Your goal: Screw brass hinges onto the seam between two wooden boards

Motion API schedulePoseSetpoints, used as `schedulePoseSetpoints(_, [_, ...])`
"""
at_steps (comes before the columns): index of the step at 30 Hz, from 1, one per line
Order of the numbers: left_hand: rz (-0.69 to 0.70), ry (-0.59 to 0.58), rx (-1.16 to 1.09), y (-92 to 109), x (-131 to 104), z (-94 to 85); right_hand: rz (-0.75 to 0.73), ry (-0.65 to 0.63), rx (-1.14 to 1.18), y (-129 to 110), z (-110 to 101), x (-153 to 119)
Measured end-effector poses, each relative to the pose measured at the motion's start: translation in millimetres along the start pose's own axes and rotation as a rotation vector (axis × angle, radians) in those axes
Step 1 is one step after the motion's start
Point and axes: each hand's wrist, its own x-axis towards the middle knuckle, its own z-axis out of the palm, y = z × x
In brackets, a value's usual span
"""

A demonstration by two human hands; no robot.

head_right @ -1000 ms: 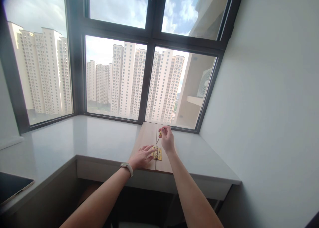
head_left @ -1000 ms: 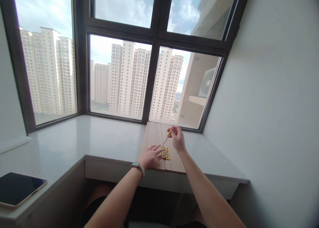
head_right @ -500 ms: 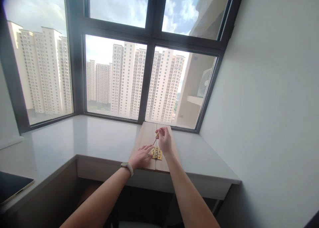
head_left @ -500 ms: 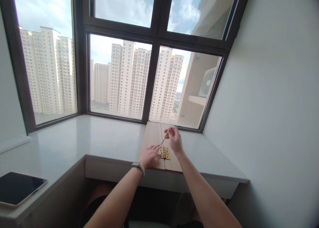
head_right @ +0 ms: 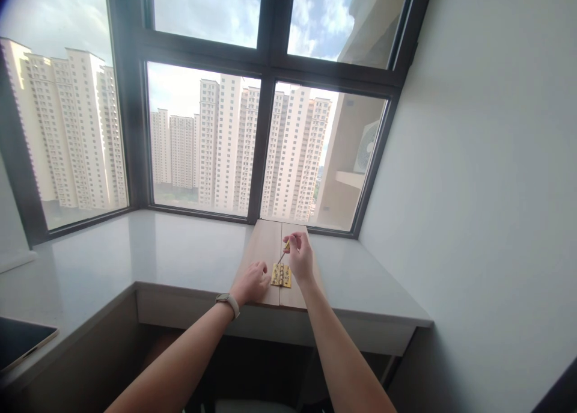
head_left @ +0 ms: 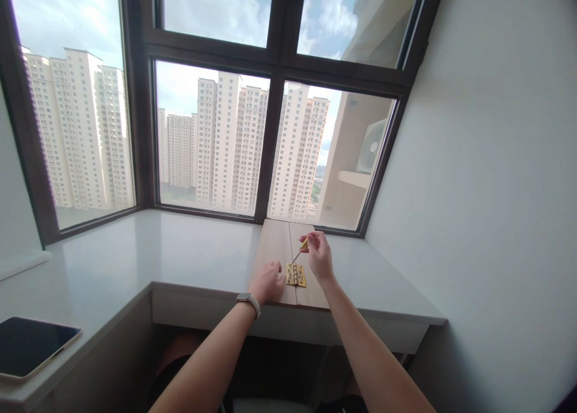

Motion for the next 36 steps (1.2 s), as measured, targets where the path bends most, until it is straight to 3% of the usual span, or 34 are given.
schedulePoseSetpoints(4, [-0.054, -0.033, -0.102, -11.4, 8.3, -9.0, 0.001, 0.015, 0.016, -7.4, -7.2, -3.3])
schedulePoseSetpoints(7, [0.014, -0.163, -0.098, -22.2, 11.5, -27.1, 0.000, 0.031, 0.025, -10.7, -13.1, -5.8])
schedulePoseSetpoints(11, [-0.070, -0.254, -0.053, -32.2, 10.3, -54.9, -0.012, 0.042, 0.042, -13.7, -18.1, -9.7])
schedulePoseSetpoints(14, [-0.084, -0.305, -0.044, -33.3, 6.4, -64.7, -0.016, 0.054, 0.065, -15.6, -18.1, -12.9])
schedulePoseSetpoints(20, [0.007, -0.387, -0.102, -19.9, 1.1, -54.9, 0.005, 0.075, 0.086, -16.0, -16.3, -22.0])
schedulePoseSetpoints(25, [0.033, -0.388, -0.070, -12.7, 3.4, -47.1, 0.030, 0.088, 0.108, -14.8, -19.0, -33.7])
schedulePoseSetpoints(29, [0.046, -0.311, -0.080, -13.9, 2.7, -37.8, 0.044, 0.108, 0.137, -14.7, -17.6, -43.4])
schedulePoseSetpoints(36, [0.012, -0.170, -0.287, -15.7, 1.0, -17.0, 0.062, 0.118, 0.144, -15.5, -13.5, -52.2])
